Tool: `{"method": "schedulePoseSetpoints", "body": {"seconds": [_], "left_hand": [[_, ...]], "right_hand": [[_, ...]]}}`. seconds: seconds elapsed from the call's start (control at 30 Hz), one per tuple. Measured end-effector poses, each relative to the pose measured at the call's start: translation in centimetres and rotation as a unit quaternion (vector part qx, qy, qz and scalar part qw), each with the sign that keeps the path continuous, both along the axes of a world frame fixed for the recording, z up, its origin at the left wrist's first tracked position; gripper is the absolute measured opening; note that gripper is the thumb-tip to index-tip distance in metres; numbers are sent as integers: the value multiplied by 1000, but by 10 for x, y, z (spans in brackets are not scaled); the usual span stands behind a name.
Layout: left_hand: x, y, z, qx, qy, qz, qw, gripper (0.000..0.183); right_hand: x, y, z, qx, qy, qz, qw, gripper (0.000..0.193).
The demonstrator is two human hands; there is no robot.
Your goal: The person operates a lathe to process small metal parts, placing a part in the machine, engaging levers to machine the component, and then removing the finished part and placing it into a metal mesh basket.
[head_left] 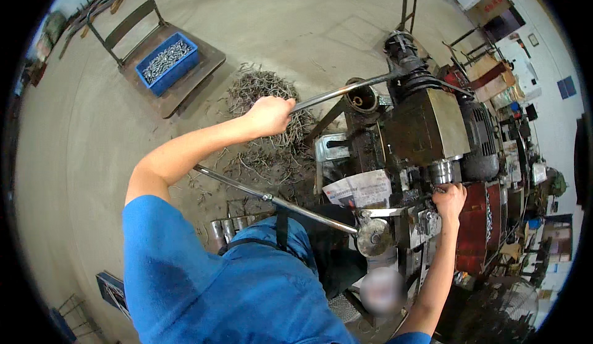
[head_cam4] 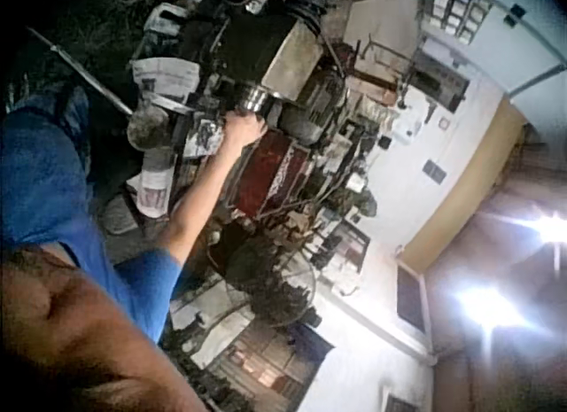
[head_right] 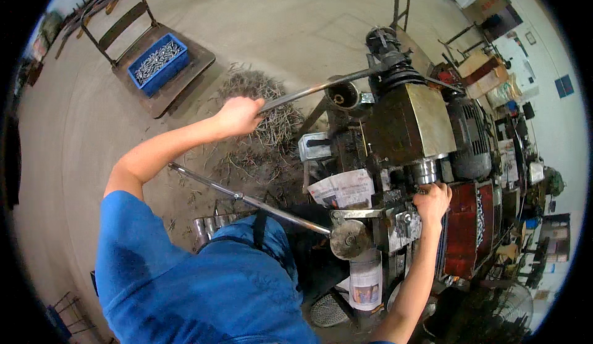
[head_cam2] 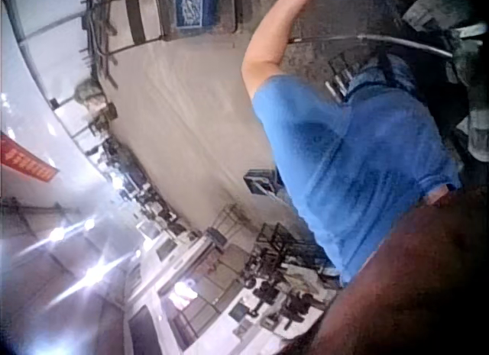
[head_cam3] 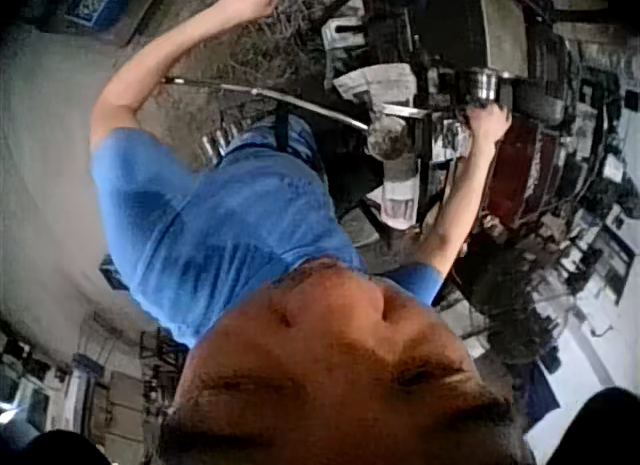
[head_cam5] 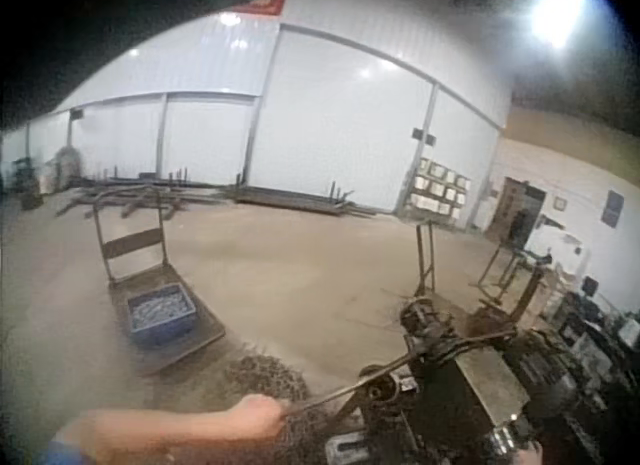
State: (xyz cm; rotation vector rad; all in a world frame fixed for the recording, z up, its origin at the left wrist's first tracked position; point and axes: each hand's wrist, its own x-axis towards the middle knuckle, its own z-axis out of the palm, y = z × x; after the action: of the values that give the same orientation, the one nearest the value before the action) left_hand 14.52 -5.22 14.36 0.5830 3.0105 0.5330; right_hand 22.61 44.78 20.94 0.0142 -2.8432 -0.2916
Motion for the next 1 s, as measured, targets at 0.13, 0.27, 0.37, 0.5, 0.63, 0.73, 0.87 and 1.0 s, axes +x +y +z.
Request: {"method": "schedulePoseSetpoints", "body": {"seconds": [0.13,0.27,0.37,0.5,0.63,0.73,0.87,1.0], "left_hand": [[-16,-13,7,-68,-11,-19,997,20],[-108,-85,9,-186,115,-27,976,15],[-184,-107,6,-222,198,-59,953,13],[-185,-98,4,-202,172,-21,964,16],[-179,-87,-17,-169,102,97,975,20],[-138,-38,-5,63,300,50,950,21],[-97,41,-50,263,94,48,959,36],[-73,129,-136,29,-153,-39,987,47]], "right_hand": [[-1,-12,8,-4,-27,-25,999,23],[-5,-11,8,5,-7,-9,1000,20],[-3,5,-3,14,10,-7,1000,20],[4,1,3,6,-33,-43,998,20],[19,-34,26,-1,-11,-19,1000,29],[52,-53,48,-98,88,53,990,31],[130,-54,66,-141,102,9,985,36],[220,-33,51,-189,85,-110,972,37]]}}
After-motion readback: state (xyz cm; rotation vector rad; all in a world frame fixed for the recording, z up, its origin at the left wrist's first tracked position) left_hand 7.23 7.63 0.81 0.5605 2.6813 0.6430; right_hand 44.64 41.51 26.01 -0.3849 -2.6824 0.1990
